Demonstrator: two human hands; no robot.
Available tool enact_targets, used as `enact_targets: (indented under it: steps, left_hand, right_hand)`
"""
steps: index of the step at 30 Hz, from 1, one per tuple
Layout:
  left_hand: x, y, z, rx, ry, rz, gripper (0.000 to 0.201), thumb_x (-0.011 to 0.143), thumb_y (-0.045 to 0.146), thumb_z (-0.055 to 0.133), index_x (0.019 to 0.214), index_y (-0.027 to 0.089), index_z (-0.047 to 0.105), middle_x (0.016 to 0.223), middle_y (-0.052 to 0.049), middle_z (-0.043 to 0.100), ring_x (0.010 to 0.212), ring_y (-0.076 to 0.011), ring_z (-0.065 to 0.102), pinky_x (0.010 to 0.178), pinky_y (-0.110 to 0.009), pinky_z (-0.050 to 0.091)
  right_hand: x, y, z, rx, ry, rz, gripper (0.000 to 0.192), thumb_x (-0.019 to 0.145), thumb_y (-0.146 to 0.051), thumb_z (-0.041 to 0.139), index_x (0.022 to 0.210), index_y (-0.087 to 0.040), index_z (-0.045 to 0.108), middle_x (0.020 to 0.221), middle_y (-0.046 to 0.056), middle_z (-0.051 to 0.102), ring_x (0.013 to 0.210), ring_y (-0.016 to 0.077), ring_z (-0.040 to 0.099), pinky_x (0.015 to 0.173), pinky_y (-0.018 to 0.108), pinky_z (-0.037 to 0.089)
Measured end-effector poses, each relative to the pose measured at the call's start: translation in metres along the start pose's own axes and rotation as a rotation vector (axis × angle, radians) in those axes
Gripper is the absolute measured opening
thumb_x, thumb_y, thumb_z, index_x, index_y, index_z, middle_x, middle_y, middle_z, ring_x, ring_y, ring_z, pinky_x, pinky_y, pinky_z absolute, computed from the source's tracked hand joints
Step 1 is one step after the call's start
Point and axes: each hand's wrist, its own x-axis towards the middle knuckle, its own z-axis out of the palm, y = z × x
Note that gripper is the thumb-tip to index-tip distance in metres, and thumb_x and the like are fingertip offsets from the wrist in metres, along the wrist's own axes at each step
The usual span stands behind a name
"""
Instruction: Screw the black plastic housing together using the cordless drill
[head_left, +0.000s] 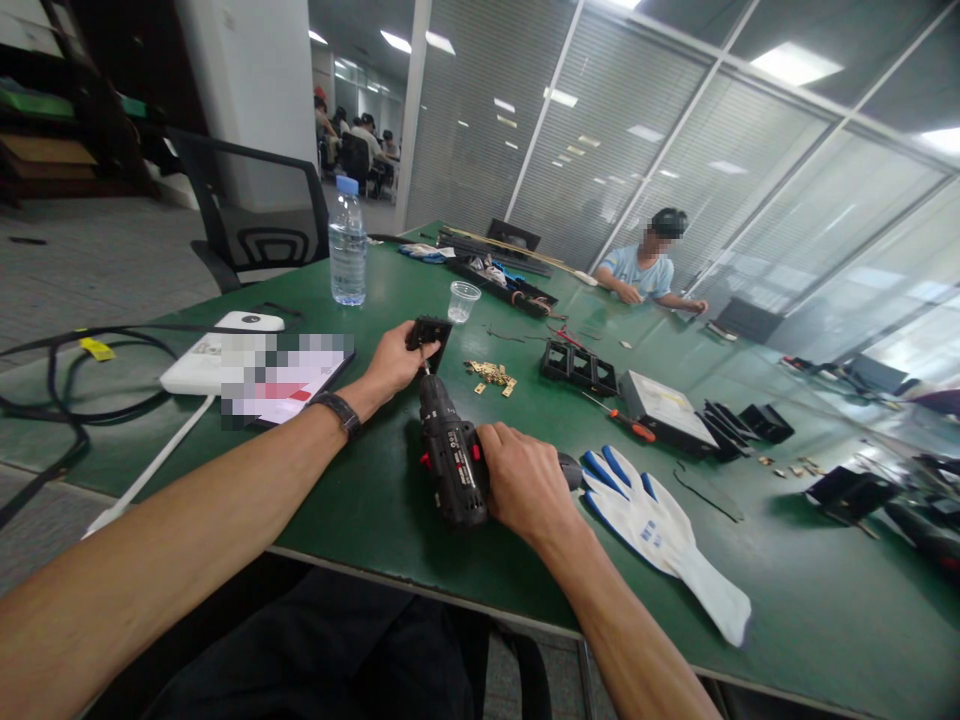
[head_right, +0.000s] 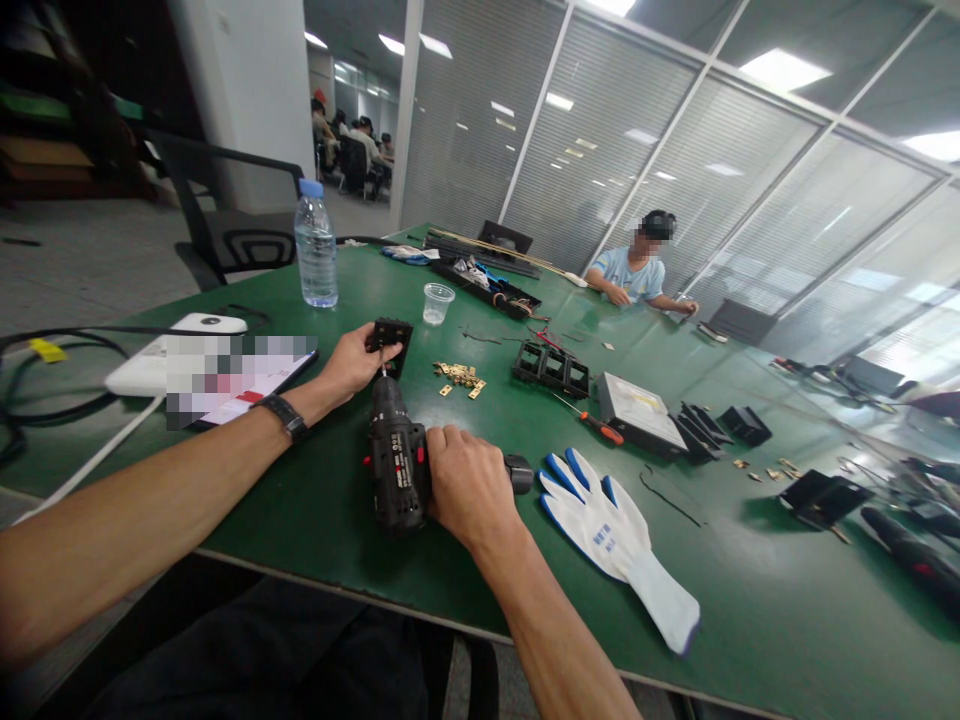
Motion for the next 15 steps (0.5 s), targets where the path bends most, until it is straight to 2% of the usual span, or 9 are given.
enact_targets:
  steps: [10, 15]
  left_hand:
    - [-0.0009, 0.0029, -0.0009, 0.082, -0.013, 0.031, 0.038, 0.070, 0.038, 0.068, 0.100, 0.015, 0.064, 0.093, -0.007, 0.069, 0.087, -0.0202, 0.061, 0.080, -0.034, 0.049]
    - [-0.0015, 0.0038, -0.0004, 0.070, -0.012, 0.029, 0.038, 0.070, 0.038, 0.069, 0.101, 0.015, 0.064, 0.096, -0.007, 0.069, 0.088, -0.0203, 0.061, 0.082, -0.034, 0.048]
  right_hand:
    - [-0.0003, 0.0010, 0.0023, 0.004, 0.030, -0.013, 0.023, 0.079, -0.022, 0.055, 0.100, -0.021, 0.046, 0.098, 0.007, 0.060, 0.086, 0.0221, 0.058, 0.068, 0.030, 0.040]
    - [-0.0005, 0.0006, 0.0012, -0.010, 0.004, -0.005, 0.025, 0.080, -0.024, 0.057, 0.101, -0.021, 0.046, 0.099, 0.007, 0.060, 0.088, 0.0224, 0.058, 0.069, 0.031, 0.041]
